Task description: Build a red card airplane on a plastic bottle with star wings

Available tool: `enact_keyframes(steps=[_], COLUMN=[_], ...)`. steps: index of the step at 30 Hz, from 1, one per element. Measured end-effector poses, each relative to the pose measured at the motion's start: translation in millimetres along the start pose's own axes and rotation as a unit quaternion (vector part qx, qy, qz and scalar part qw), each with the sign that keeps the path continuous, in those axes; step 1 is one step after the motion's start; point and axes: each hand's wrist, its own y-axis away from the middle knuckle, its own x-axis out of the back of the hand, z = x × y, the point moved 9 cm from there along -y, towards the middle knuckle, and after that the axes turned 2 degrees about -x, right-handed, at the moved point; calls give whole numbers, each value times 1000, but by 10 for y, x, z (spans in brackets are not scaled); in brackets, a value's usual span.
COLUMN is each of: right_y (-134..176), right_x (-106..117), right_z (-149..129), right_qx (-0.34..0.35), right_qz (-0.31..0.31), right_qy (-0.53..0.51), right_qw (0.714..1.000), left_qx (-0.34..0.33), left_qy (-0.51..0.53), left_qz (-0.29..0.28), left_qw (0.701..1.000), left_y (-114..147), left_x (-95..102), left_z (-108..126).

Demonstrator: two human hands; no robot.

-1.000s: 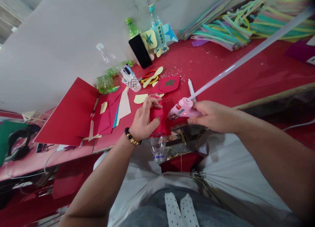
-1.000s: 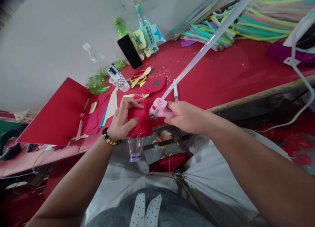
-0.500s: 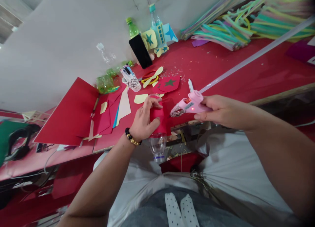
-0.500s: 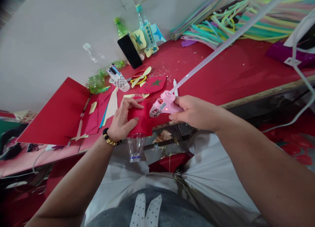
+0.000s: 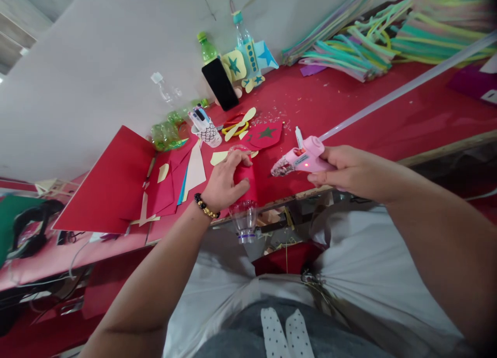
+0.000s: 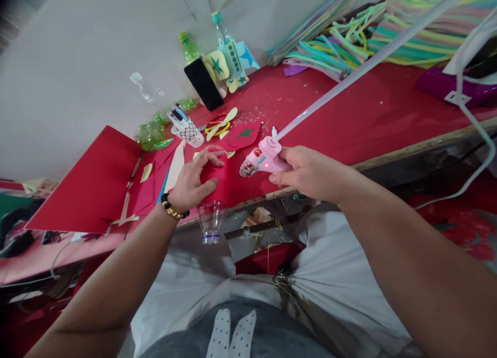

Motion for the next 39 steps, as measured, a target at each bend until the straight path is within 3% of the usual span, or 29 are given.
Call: enact_keyframes(steps=[5,15,20,23,32,39], right_y=[-76,-163,-149,-107,-174,-121], right_x=[-139,-300,-372,-372,-286,-332], right_z=[-134,-295,-238,-233,-305,-259], right_qx=[36,43,40,40,37,38], right_qz=[4,-4,-45,-61,-15,-53], right_qy=[51,89,71,69,68,73], right_qw=[998,995,996,995,997,995], left_qx=[4,5,7,7,13,15], left_qy=[-4,6,5,7,9,6], left_qz=[4,13,14,12,11,9], left_qw=[1000,1000,1000,1000,1000,1000], left_y=[-9,8,8,9,1,6], left_x=[2,4,9,13,12,9], left_z=[3,-1,-3,-4,-2,-10])
